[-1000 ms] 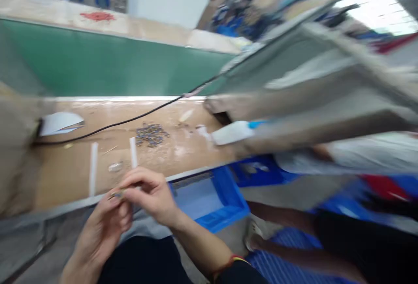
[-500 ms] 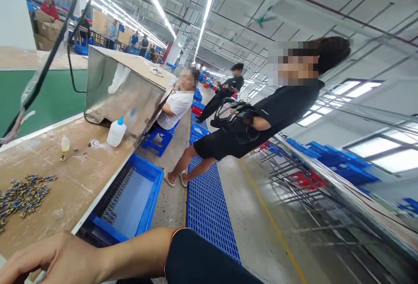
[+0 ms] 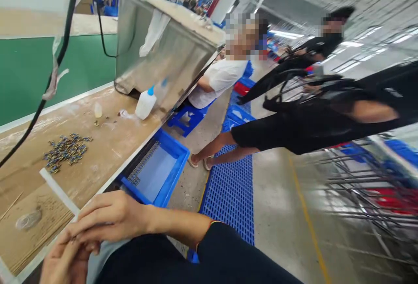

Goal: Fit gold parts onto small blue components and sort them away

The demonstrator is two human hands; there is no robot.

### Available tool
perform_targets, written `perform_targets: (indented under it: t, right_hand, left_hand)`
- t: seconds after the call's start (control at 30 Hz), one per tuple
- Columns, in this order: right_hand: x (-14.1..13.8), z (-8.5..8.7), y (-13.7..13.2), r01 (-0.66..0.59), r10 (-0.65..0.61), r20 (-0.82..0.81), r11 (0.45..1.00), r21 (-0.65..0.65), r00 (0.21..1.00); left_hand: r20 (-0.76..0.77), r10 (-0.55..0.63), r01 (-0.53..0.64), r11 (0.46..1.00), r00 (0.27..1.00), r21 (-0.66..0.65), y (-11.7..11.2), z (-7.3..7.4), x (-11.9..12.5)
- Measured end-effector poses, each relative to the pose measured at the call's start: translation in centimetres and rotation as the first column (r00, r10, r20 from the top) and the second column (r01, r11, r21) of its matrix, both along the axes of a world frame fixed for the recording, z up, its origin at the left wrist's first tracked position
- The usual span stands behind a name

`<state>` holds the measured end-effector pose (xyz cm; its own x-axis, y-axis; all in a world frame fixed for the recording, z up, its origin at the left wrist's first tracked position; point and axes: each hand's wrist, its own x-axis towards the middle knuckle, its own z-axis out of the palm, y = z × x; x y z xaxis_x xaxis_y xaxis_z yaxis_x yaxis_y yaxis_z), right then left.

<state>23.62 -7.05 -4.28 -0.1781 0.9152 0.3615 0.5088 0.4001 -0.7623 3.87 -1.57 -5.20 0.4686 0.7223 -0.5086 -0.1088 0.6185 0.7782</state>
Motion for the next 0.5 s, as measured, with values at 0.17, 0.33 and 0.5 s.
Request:
perform_targets:
  t: [0.17, 0.33, 0.5]
  right_hand:
    - [0.5, -2.5, -3.5, 0.11, -0.133, -0.325, 0.99, -0.088, 0.936]
    - [2.9, -6.0, -6.5, 0.46, -0.606, -0.409, 0.791, -0.404, 0.682]
    - [10.7, -14.0, -8.2, 0.634, -0.884, -0.192, 0.442, -0.635, 0.425]
  left_hand:
    - [0.002, -0.144, 0.144, 0.986, 0.99, -0.079, -2.9, -1.1, 1.2]
    - [0.023, -0.311, 0.312, 0.947, 0.95, -0.078, -4.2, -1.7, 2.8]
    - [-0.026, -0.358, 0.358, 0.934, 0.933, -0.023, -3.7, -2.3, 2.0]
